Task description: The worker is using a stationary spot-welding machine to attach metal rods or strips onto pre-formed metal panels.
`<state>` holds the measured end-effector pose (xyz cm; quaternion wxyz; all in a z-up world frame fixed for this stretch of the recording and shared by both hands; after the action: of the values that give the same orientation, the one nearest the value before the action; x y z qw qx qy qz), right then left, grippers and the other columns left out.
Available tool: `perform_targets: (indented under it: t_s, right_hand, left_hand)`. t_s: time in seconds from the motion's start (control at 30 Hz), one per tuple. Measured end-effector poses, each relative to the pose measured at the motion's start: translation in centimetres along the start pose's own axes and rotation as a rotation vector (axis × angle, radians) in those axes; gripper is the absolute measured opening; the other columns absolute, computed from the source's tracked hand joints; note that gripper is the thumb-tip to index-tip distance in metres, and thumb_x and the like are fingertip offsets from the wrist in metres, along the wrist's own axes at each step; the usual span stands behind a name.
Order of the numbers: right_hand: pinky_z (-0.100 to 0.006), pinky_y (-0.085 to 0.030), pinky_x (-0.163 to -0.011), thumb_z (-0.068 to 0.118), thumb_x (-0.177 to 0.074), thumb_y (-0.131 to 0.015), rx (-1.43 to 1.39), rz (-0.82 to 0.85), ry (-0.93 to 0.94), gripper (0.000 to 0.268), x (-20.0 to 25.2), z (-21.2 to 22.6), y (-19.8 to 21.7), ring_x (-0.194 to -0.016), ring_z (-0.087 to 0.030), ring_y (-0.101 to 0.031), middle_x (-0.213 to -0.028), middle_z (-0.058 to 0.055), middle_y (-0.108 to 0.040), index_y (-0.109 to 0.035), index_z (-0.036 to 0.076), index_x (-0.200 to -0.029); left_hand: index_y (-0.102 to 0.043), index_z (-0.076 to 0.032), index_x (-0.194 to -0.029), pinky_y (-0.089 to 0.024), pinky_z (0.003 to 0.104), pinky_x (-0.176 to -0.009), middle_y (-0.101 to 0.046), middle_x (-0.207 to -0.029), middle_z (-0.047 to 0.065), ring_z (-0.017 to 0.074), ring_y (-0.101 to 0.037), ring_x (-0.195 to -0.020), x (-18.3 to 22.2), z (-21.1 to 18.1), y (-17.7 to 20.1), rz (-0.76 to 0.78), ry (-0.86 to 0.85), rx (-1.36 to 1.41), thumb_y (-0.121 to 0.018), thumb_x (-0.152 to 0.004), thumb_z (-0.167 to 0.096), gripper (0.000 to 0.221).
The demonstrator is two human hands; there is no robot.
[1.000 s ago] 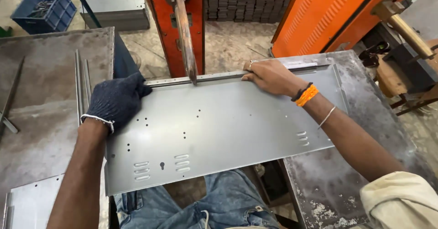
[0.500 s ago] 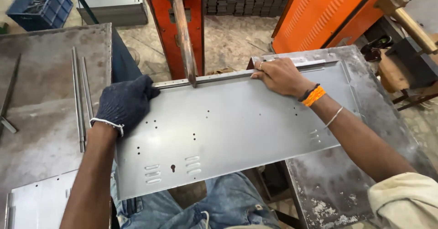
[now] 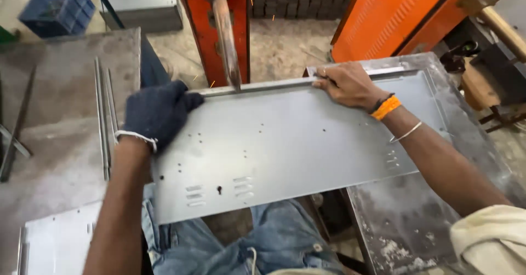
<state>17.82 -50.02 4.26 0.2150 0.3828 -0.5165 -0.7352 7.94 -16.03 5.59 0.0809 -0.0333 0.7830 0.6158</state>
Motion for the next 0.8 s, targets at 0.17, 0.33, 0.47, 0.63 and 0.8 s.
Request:
perform_targets:
  t_s: [0.17, 0.33, 0.47, 0.63, 0.8]
  right_hand:
    - [-0.052, -0.044, -0.062, 0.041, -0.101, -0.061, 0.126, 0.183, -0.227, 0.042, 2.3, -5.1, 0.0, -0.059, -0.040, -0.061, -0.063, -0.020, -0.060, -0.064, 0.003, -0.084]
    - [-0.053, -0.045, -0.064, 0.046, -0.099, -0.060, 0.174, 0.107, -0.137, 0.046, 3.9, -6.9, 0.2, -0.067, -0.042, -0.063, -0.065, -0.023, -0.061, -0.069, 0.001, -0.092]
    - [-0.053, -0.046, -0.065, 0.048, -0.101, -0.058, 0.169, 0.099, -0.149, 0.049, 4.3, -7.8, 0.1, -0.067, -0.040, -0.063, -0.065, -0.021, -0.061, -0.071, 0.001, -0.094]
    - [-0.053, -0.044, -0.057, 0.050, -0.094, -0.059, 0.156, 0.199, -0.257, 0.047, 4.8, -8.6, -0.6, -0.059, -0.039, -0.062, -0.058, -0.020, -0.061, -0.071, 0.005, -0.094]
    - [-0.051, -0.045, -0.062, 0.049, -0.100, -0.058, 0.215, 0.148, -0.227, 0.048, 4.2, -8.6, -0.2, -0.061, -0.040, -0.061, -0.065, -0.021, -0.060, -0.067, 0.004, -0.085]
  left_hand:
    - [-0.075, -0.012, -0.102, -0.052, 0.054, -0.079, -0.072, -0.089, 0.022, 0.0435, -0.070, -0.086, -1.6, -1.4, -2.1, -0.197, -0.051, 0.219, -0.049, -0.107, -0.042, 0.040]
    - [-0.077, -0.014, -0.095, -0.051, 0.052, -0.083, -0.075, -0.087, 0.015, 0.0407, -0.069, -0.091, -2.8, -1.8, -4.7, -0.197, 0.066, 0.464, -0.025, -0.110, -0.044, 0.061]
    - [-0.076, -0.013, -0.092, -0.052, 0.051, -0.086, -0.074, -0.084, 0.015, 0.0397, -0.070, -0.087, -2.4, -3.1, -3.4, -0.209, 0.035, 0.498, -0.016, -0.111, -0.044, 0.070]
    - [-0.076, -0.013, -0.095, -0.051, 0.053, -0.084, -0.074, -0.084, 0.016, 0.0425, -0.068, -0.083, -2.4, -2.9, -5.6, -0.233, 0.000, 0.410, -0.013, -0.112, -0.041, 0.071]
    - [-0.074, -0.011, -0.105, -0.052, 0.050, -0.082, -0.075, -0.087, 0.014, 0.0400, -0.070, -0.084, -3.3, -1.6, -5.5, -0.222, -0.101, 0.435, -0.025, -0.112, -0.035, 0.056]
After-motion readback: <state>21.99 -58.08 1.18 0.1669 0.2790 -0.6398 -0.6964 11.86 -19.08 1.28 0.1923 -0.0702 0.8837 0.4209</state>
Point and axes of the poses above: each hand's wrist, its own x-axis away from the middle knuckle, its own y-axis out of the back of the hand, z = x × y, the point moved 9 cm from there along -x, towards the middle knuckle
